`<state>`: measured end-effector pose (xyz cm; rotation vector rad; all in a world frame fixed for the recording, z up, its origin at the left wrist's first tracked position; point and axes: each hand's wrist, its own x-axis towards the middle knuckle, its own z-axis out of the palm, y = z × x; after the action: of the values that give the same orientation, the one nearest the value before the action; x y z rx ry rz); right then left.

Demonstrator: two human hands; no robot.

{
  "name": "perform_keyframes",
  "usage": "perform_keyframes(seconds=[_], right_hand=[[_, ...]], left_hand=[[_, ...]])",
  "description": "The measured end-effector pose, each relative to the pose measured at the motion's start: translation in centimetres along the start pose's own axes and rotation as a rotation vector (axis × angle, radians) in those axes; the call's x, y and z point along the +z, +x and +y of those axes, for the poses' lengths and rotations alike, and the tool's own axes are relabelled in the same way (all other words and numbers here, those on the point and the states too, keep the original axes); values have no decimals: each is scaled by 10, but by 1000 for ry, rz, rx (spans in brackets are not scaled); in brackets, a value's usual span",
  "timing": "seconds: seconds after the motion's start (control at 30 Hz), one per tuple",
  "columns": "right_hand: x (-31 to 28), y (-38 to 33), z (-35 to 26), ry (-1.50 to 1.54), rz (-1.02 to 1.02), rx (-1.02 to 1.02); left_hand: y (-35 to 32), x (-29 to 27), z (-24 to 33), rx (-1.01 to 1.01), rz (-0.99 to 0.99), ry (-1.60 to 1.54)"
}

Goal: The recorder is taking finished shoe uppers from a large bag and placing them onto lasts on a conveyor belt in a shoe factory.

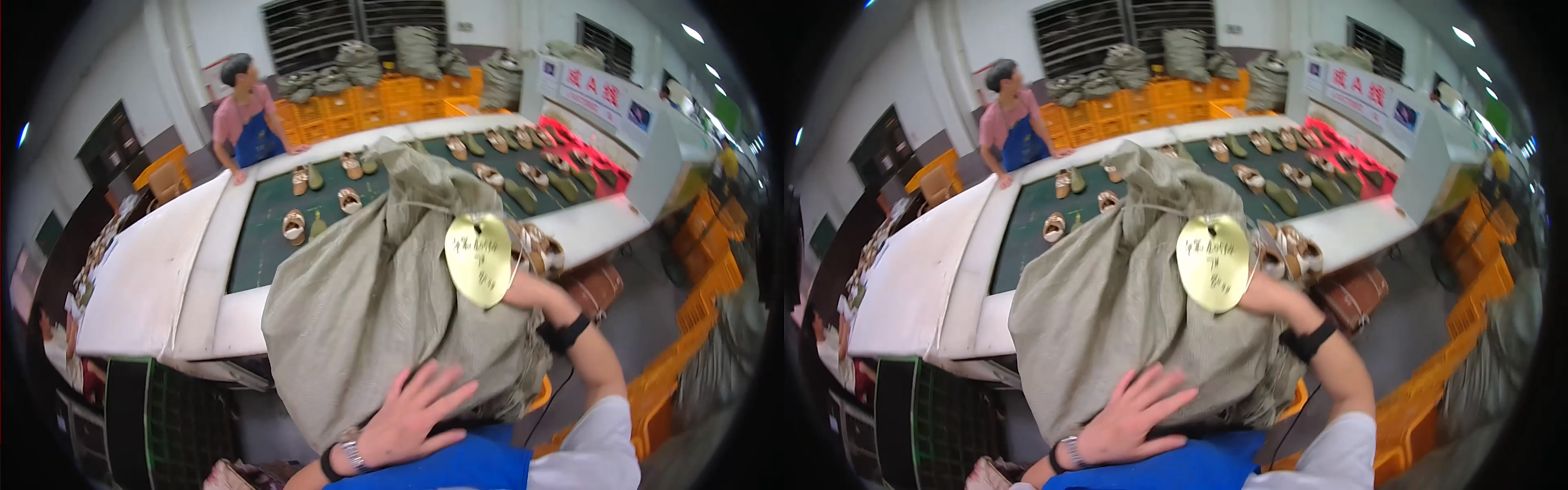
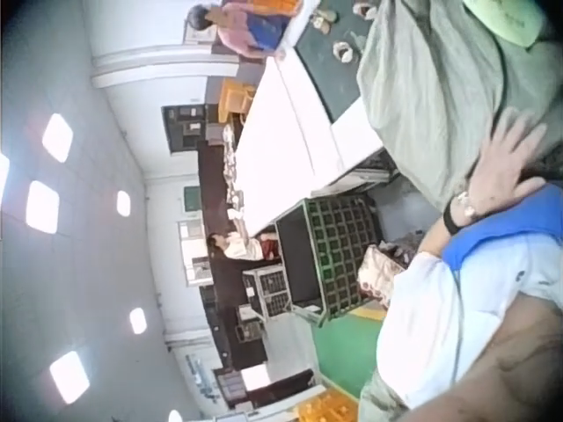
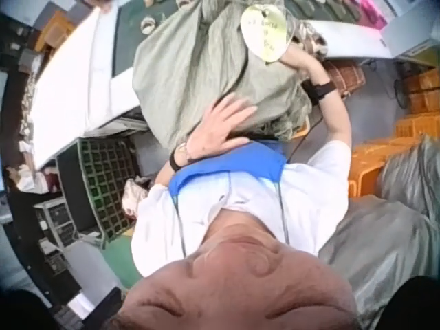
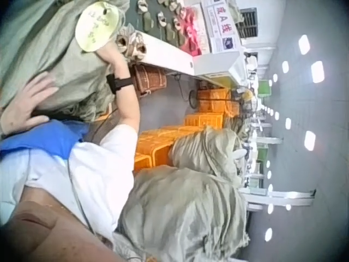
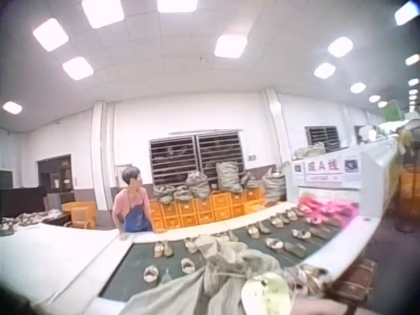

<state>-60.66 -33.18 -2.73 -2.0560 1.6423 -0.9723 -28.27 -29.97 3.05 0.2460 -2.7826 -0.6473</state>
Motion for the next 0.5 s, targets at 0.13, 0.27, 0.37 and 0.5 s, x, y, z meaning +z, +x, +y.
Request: perform_keyframes(seconds=[0.13, 0.27, 0.37, 0.5], right_hand=[[-99, -1, -32, -81, -261, 324], [-154, 47, -48, -288, 441, 229], [-99, 89, -66, -554, 426, 120], [-30, 107, -81, -690, 20, 329]], left_hand=[[-59, -93, -47, 180, -163, -55], [-123, -175, -99, 510, 9, -547], [-98, -187, -140, 144, 210, -691], [20, -177, -156, 169, 375, -209]])
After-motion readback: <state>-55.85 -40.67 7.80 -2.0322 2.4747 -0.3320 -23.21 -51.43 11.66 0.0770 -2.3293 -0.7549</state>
